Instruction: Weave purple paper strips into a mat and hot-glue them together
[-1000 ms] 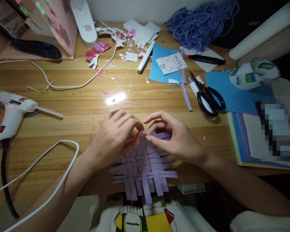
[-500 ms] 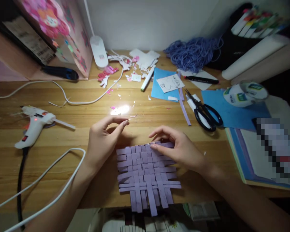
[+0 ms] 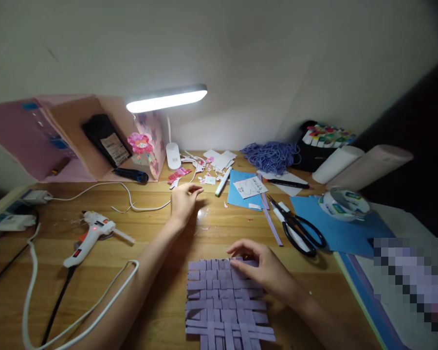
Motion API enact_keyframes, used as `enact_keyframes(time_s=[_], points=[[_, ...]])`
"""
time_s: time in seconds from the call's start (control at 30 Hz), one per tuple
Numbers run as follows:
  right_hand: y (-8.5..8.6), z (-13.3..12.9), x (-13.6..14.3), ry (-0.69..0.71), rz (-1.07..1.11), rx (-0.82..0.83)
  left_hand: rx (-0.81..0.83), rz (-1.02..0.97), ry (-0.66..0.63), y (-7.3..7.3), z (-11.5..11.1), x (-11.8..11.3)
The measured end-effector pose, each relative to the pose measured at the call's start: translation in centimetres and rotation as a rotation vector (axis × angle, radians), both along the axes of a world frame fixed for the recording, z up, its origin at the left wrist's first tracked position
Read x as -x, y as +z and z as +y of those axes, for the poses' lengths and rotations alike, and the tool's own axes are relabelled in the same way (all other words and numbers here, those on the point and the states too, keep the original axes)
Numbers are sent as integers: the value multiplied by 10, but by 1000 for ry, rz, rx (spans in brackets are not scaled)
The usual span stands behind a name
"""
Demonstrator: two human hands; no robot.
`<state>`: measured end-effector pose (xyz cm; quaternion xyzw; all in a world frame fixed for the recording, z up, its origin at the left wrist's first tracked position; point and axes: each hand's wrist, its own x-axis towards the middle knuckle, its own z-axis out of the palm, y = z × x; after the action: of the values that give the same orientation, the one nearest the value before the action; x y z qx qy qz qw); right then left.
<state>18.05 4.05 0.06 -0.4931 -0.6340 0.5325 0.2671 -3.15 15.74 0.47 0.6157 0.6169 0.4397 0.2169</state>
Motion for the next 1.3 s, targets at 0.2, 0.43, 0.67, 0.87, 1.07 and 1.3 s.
enact_keyframes(time_s=[0.2,0.43,0.67,0.87,1.07,1.3], points=[[0,0,0,-13,21,-6,18,162,-27,-10,57,-1],[3,-3,2,12,13,-17,120,323,-160,-29,87,-18],[9,-7,3,41,19,-33,95,443,-240,-25,71,-7],[7,-8,4,62,23,-70,97,451,-190,-22,68,3],[6,-8,3,67,29,-108,68,392,-82,-21,77,6],[9,-8,4,78,25,-119,105,276,-64,-18,76,11]])
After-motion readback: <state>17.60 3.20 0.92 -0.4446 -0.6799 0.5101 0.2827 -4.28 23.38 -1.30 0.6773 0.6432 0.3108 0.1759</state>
